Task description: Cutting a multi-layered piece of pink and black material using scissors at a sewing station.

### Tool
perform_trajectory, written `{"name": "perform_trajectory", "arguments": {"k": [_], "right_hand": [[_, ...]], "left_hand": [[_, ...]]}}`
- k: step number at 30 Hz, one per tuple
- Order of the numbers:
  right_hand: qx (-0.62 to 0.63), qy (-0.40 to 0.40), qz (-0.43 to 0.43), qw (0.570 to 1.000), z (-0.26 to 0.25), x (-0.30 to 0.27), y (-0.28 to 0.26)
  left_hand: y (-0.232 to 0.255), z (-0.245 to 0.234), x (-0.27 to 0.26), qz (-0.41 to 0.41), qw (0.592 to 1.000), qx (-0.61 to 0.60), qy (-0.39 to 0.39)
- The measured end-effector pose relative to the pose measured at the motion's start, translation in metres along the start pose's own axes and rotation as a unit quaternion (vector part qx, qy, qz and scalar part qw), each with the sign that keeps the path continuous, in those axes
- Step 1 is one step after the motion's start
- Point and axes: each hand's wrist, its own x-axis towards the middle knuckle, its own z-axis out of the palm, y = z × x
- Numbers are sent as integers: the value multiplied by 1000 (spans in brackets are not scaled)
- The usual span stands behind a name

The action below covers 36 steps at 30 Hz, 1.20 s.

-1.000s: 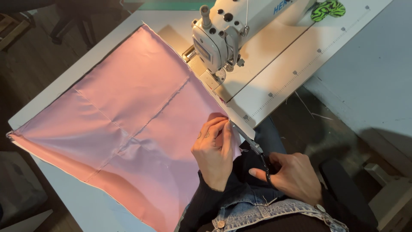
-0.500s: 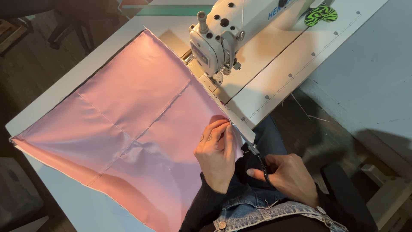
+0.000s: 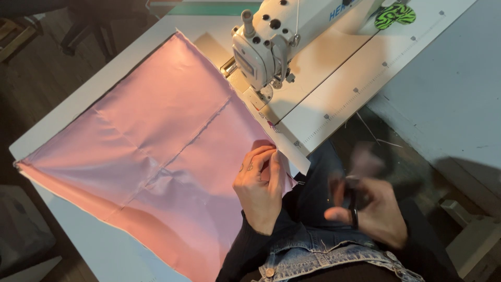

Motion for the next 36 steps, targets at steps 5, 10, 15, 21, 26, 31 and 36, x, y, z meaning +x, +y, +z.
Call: {"name": "perform_trajectory", "arguments": {"k": [5,10,15,21,26,31,36], "right_hand": [[-194,175,-263,929,54,59,-67],[-190,201,-285,918,75,75,-21],[-164,124,-375,904,75,67,-38],[-211,198,-481,827,84,67,-21],[-38,119,-341,932,57,73,-20],[96,124,-188,970,45,87,-11],[116,42,-34,992,41,76,-33]], "left_hand": [[1,-8,-5,21,999,25,7],[-1,-24,-14,44,998,54,9],[-1,-37,-17,17,999,13,24],[-1,-44,-15,-8,999,-29,-13],[-7,-57,-16,-1,999,11,-37],[0,-51,-12,73,995,36,-50],[30,-43,-8,150,984,101,-2]]}}
